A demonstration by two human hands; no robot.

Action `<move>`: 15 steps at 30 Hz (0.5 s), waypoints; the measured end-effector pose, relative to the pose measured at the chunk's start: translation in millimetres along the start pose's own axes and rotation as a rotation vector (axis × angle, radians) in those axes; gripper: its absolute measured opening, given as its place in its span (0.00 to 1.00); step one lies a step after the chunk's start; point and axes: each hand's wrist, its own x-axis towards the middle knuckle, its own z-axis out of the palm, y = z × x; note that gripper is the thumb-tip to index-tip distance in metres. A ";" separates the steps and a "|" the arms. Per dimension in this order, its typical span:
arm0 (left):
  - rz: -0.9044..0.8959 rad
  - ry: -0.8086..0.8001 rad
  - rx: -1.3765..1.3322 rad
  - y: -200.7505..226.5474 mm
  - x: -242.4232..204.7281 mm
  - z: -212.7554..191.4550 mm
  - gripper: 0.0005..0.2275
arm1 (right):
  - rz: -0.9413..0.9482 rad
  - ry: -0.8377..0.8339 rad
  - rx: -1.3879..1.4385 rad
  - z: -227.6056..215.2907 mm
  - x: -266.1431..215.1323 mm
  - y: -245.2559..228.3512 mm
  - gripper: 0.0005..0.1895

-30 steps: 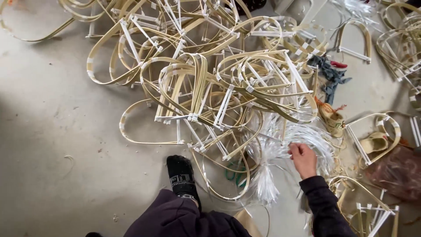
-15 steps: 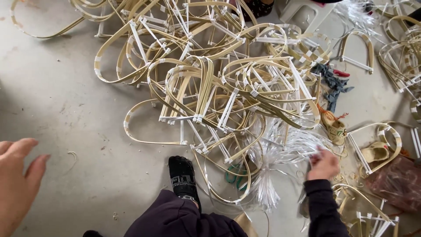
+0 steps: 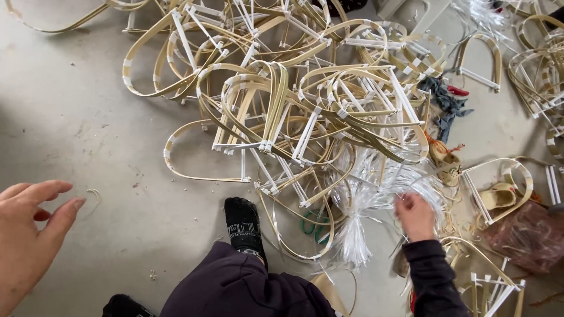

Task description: Assembling and tying together bamboo strips to form frames.

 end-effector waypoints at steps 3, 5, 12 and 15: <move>-0.039 -0.036 -0.013 2.6 1.8 -3.8 0.16 | 0.341 -0.246 0.371 70.2 14.0 92.8 0.15; -0.052 -0.054 -0.017 -2.8 0.2 0.2 0.16 | 0.490 -0.298 0.599 101.4 28.4 123.7 0.13; -0.162 -0.199 0.097 31.2 2.9 -32.4 0.16 | 0.717 -0.344 1.537 133.9 58.7 124.9 0.05; -0.203 -0.280 0.146 60.7 2.7 -61.4 0.16 | 0.189 0.164 1.142 83.4 39.3 60.4 0.08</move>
